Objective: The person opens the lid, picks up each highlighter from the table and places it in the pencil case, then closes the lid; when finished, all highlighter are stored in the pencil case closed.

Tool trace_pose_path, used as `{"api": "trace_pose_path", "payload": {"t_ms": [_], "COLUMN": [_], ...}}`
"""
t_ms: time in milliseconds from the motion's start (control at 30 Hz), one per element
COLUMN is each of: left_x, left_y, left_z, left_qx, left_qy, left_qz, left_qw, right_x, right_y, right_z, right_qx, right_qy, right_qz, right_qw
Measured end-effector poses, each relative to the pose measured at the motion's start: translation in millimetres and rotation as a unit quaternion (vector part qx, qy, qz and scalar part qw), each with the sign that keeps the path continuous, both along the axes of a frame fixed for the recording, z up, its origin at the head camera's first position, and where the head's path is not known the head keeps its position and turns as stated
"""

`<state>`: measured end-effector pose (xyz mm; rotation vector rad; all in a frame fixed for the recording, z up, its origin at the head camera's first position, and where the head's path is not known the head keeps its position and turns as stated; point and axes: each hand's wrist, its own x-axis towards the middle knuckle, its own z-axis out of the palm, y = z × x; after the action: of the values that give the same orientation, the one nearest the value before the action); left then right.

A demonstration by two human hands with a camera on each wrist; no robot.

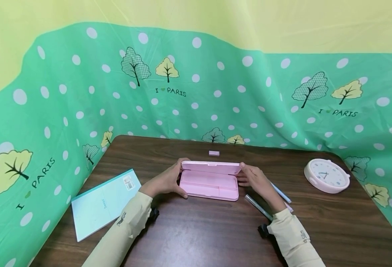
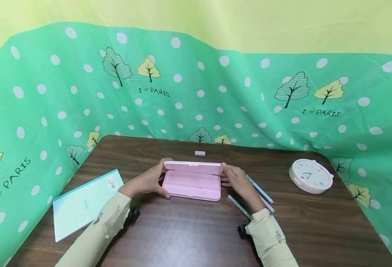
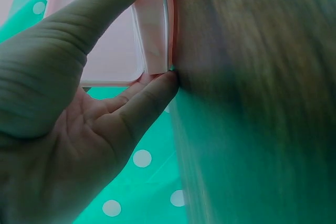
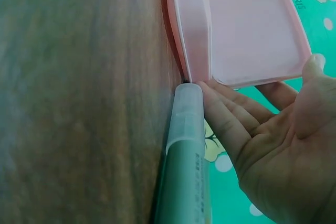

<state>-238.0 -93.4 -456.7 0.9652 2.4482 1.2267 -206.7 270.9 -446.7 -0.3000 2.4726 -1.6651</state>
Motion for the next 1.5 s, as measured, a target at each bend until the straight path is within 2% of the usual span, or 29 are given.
{"api": "trace_pose_path", "payload": {"t_ms": [67, 133, 267, 300, 367, 500, 533, 600, 633, 700, 733, 767, 933, 1067, 1100, 1167, 1233, 1300, 1333, 1433, 1467, 1500], "left_x": [-2.1, -1.5, -1.2, 1.2, -5.3, -8.7, -11.6, -6.6, -9.0, -10.3, -9.9, -7.2, -7.8, -21.7, -21.5, -25.0, -22.4, -16.1, -15.4, -6.5, -9.8, -8.4], "left_y": [-1.2, -1.2, -1.8, -0.9, -3.2, -3.9, -5.4, -4.2, -5.3, -6.2, -6.2, -4.7, -3.5, -5.8, -5.1, -6.1, -5.7, -5.1, -6.2, -3.8, -4.0, -3.1], "left_z": [-4.1, -3.4, -2.7, 1.1, -10.7, -14.2, -19.4, -9.9, -15.3, -18.6, -18.6, -13.9, -14.3, -36.7, -35.6, -41.9, -38.0, -27.4, -27.4, -12.1, -17.1, -14.8], "left_qx": [0.003, 0.005, 0.002, 0.002, -0.003, 0.005, 0.005, 0.01, 0.005, 0.0, -0.002, -0.002, 0.004, -0.004, -0.003, -0.004, 0.001, 0.007, 0.011, 0.002, 0.004, 0.0], "left_qy": [0.01, 0.009, -0.004, -0.016, 0.001, 0.009, 0.021, 0.009, 0.019, 0.029, 0.03, 0.02, 0.013, 0.031, 0.024, 0.027, 0.025, 0.023, 0.031, 0.018, 0.014, 0.011], "left_qz": [-0.003, -0.003, 0.003, 0.006, 0.005, 0.004, 0.001, 0.004, 0.004, 0.005, 0.006, 0.009, 0.008, 0.012, 0.014, 0.017, 0.015, 0.007, 0.001, -0.002, -0.003, -0.001], "left_qw": [0.9999, 0.9999, 1.0, 0.9999, 1.0, 0.9999, 0.9998, 0.9999, 0.9998, 0.9996, 0.9995, 0.9998, 0.9999, 0.9994, 0.9996, 0.9995, 0.9996, 0.9997, 0.9995, 0.9998, 0.9999, 0.9999], "right_x": [0.3, 0.5, -0.2, -0.5, -0.8, -1.5, -1.7, -1.9, -1.9, -1.3, -1.4, -1.1, -0.7, -1.6, -2.2, -3.3, -4.2, -4.7, -4.8, -4.7, -4.4, -4.2], "right_y": [-1, -2, -5, -6, -6, -6, -6, -7, -7, -7, -7, -8, -8, -8, -8, -8, -8, -8, -9, -9, -9, -9], "right_z": [-0.7, -1.4, -2.6, -2.9, -3.2, -2.9, -2.7, -2.4, -2.7, -2.8, -3.6, -3.7, -4.4, -5.6, -6.4, -7.8, -8.8, -9.2, -9.2, -9.1, -9.0, -9.5], "right_qx": [0.001, -0.001, 0.016, 0.021, 0.031, 0.028, 0.025, 0.016, 0.012, 0.005, 0.002, 0.0, 0.001, 0.008, 0.011, 0.019, 0.026, 0.032, 0.034, 0.04, 0.043, 0.044], "right_qy": [-0.002, -0.002, 0.008, 0.011, 0.014, 0.014, 0.013, 0.011, 0.01, 0.006, 0.004, 0.002, 0.002, 0.005, 0.006, 0.008, 0.012, 0.016, 0.017, 0.019, 0.02, 0.019], "right_qz": [-0.009, -0.022, -0.045, -0.048, -0.053, -0.057, -0.061, -0.066, -0.069, -0.076, -0.079, -0.081, -0.088, -0.093, -0.094, -0.096, -0.1, -0.099, -0.1, -0.104, -0.104, -0.106], "right_qw": [1.0, 0.9997, 0.9988, 0.9986, 0.998, 0.9979, 0.9978, 0.9977, 0.9975, 0.9971, 0.9968, 0.9967, 0.9961, 0.9957, 0.9955, 0.9951, 0.9946, 0.9944, 0.9942, 0.9936, 0.9935, 0.9932]}}
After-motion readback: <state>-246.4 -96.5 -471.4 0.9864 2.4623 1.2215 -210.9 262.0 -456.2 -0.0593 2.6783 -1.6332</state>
